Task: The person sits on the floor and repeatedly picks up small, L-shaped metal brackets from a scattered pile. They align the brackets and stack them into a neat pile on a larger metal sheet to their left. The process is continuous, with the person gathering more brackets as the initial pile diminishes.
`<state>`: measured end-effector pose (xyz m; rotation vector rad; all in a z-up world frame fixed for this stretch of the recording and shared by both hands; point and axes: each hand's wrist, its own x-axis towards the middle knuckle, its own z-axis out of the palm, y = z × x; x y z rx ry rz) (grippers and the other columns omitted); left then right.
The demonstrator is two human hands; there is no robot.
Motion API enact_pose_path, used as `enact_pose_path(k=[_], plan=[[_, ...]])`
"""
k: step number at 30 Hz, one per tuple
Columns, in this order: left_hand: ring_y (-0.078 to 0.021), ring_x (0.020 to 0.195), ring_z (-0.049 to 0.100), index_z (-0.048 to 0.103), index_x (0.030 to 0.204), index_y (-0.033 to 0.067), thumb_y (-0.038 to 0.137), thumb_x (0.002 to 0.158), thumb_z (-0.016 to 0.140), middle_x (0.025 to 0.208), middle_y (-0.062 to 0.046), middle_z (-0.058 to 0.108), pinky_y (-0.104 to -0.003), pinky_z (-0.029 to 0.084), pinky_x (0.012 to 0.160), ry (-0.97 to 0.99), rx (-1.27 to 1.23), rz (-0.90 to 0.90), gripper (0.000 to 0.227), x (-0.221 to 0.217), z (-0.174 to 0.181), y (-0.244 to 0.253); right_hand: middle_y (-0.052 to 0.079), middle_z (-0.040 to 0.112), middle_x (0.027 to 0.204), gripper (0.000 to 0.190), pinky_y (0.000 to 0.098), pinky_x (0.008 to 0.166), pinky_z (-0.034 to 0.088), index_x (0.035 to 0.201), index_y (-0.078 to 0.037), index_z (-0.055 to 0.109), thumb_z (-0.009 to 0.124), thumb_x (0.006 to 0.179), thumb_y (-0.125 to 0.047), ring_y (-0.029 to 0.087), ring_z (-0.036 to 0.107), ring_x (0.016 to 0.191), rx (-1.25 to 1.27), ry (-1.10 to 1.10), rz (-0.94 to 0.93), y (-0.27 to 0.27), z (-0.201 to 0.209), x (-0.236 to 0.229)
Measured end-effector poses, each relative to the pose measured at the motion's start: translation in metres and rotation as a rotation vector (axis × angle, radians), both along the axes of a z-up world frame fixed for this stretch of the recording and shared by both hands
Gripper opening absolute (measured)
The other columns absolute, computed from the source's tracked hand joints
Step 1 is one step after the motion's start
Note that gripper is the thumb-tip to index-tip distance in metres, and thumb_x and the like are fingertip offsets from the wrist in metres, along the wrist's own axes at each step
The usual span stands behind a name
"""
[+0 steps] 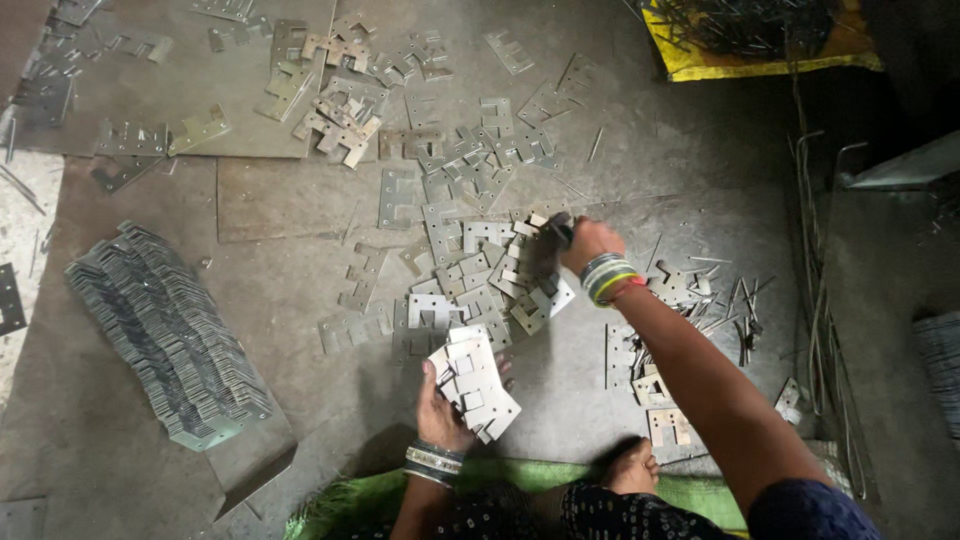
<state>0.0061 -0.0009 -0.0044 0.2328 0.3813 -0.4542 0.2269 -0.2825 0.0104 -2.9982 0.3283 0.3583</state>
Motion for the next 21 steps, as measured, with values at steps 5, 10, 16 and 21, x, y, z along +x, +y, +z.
enact_pose_path(k=[5, 10, 16, 21], plan=[[-0.0368, 0.111, 0.069, 0.055, 0.141, 0.0007, 0.050, 0.094, 0.058, 0.125, -0.023, 0.071, -0.053, 0.054, 0.098, 0.081, 0.234, 0.008, 0.069, 0.008, -0.025, 0.000, 0.023, 0.078, 0.104, 0.028, 0.0435, 0.085, 0.062, 0.109, -0.008, 0.081, 0.071, 0.085, -0.018, 0.037, 0.076, 0.093, 0.277, -0.248, 0.059, -0.058, -0.019, -0.012], [-0.0364, 0.109, 0.071, 0.059, 0.135, 0.0019, 0.041, 0.091, 0.064, 0.120, -0.021, 0.072, -0.050, 0.055, 0.098, 0.082, 0.092, -0.048, 0.059, 0.012, -0.022, -0.001, 0.017, 0.075, 0.102, 0.041, 0.0399, 0.071, 0.069, 0.117, 0.005, 0.072, 0.062, 0.077, 0.003, 0.029, 0.077, 0.080, 1.181, 0.150, -0.306, -0.056, -0.015, -0.043], [-0.0334, 0.106, 0.071, 0.063, 0.133, 0.0028, 0.033, 0.090, 0.070, 0.118, -0.016, 0.073, -0.048, 0.057, 0.094, 0.186, 0.050, 0.007, 0.054, 0.006, -0.019, 0.003, 0.011, 0.077, 0.098, 0.040, 0.0363, 0.069, 0.065, 0.117, 0.005, 0.071, 0.064, 0.078, 0.002, 0.021, 0.073, 0.078, 1.378, 0.306, -0.264, 0.000, 0.018, -0.079], [-0.0324, 0.104, 0.073, 0.066, 0.128, 0.0018, 0.031, 0.085, 0.075, 0.115, -0.018, 0.076, -0.047, 0.059, 0.094, 0.102, 0.058, 0.006, 0.053, 0.003, -0.023, 0.006, 0.009, 0.076, 0.098, 0.037, 0.0348, 0.070, 0.064, 0.118, 0.002, 0.072, 0.071, 0.082, -0.002, 0.019, 0.071, 0.079, 1.306, 0.351, -0.207, 0.033, 0.041, -0.099]])
